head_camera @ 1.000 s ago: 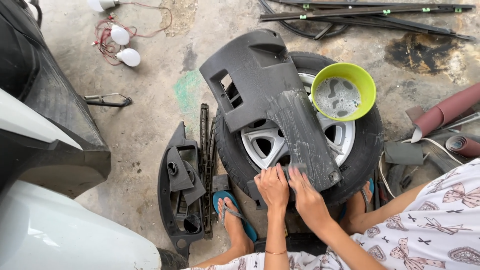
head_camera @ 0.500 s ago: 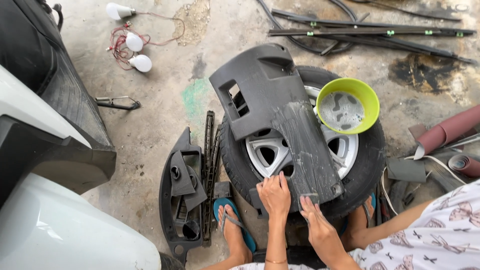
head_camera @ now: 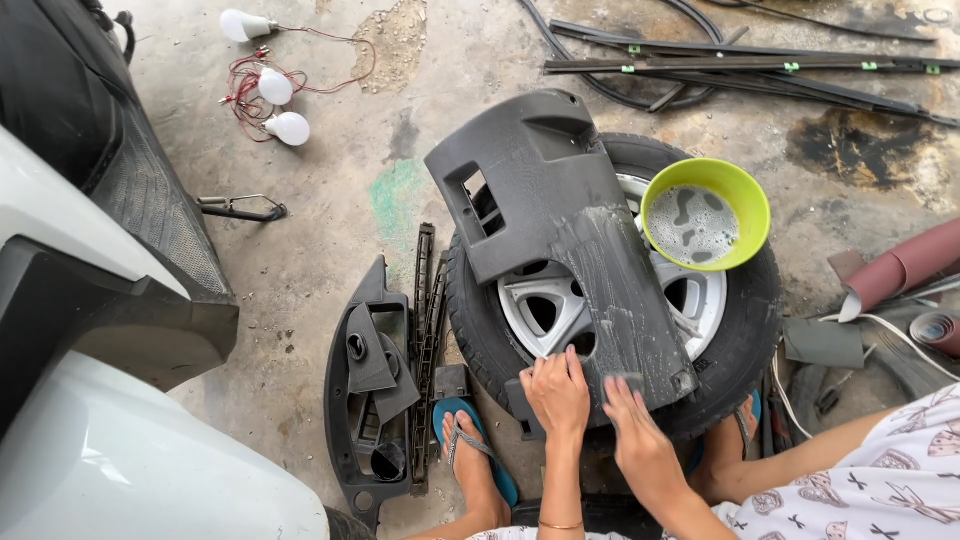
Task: The person sits on the ground and sands a black plastic car part resting on a tire using a sanding block. They repeatedly rub the surface of the part to smooth it, occasionally dipping the block into a green bowl of soapy water.
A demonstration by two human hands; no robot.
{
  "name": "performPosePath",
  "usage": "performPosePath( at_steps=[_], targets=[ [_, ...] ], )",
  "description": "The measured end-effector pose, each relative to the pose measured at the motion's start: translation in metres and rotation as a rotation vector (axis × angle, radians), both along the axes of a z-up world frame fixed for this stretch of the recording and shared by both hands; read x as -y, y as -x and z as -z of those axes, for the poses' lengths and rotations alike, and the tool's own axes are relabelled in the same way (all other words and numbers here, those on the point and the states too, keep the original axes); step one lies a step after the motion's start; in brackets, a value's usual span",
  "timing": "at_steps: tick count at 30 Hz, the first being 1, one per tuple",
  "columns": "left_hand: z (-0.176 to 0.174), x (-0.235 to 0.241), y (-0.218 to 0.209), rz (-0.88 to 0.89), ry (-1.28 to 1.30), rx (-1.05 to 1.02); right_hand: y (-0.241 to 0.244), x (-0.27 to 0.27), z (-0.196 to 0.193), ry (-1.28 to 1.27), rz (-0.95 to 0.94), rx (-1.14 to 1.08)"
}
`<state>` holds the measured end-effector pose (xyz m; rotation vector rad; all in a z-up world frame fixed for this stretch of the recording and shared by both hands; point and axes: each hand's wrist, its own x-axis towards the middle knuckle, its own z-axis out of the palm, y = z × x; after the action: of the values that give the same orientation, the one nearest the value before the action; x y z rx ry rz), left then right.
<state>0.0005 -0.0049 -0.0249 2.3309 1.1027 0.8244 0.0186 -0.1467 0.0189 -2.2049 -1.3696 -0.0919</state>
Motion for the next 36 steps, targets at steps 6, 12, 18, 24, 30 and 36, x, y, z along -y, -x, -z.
performPosePath(
  at_steps=[6,12,18,24,30,36],
  targets=[
    [0.007,0.000,-0.002,-0.022,-0.016,0.026,-0.027,-0.045,-0.007,-0.040,0.027,-0.083],
    [0.009,0.003,0.000,-0.023,0.001,0.001,0.007,0.009,0.003,0.051,0.057,-0.002],
    [0.001,-0.001,0.000,-0.014,0.032,0.013,-0.034,-0.055,-0.003,0.013,0.006,-0.135],
    [0.004,0.001,0.003,-0.003,0.052,-0.018,0.017,0.014,0.001,0.082,0.084,-0.089],
    [0.010,0.000,0.000,-0.031,0.026,0.033,-0.022,-0.054,0.006,0.010,0.068,-0.115],
    [0.005,0.002,0.003,-0.020,0.069,-0.014,0.026,0.013,0.004,0.072,0.059,-0.013]
  ],
)
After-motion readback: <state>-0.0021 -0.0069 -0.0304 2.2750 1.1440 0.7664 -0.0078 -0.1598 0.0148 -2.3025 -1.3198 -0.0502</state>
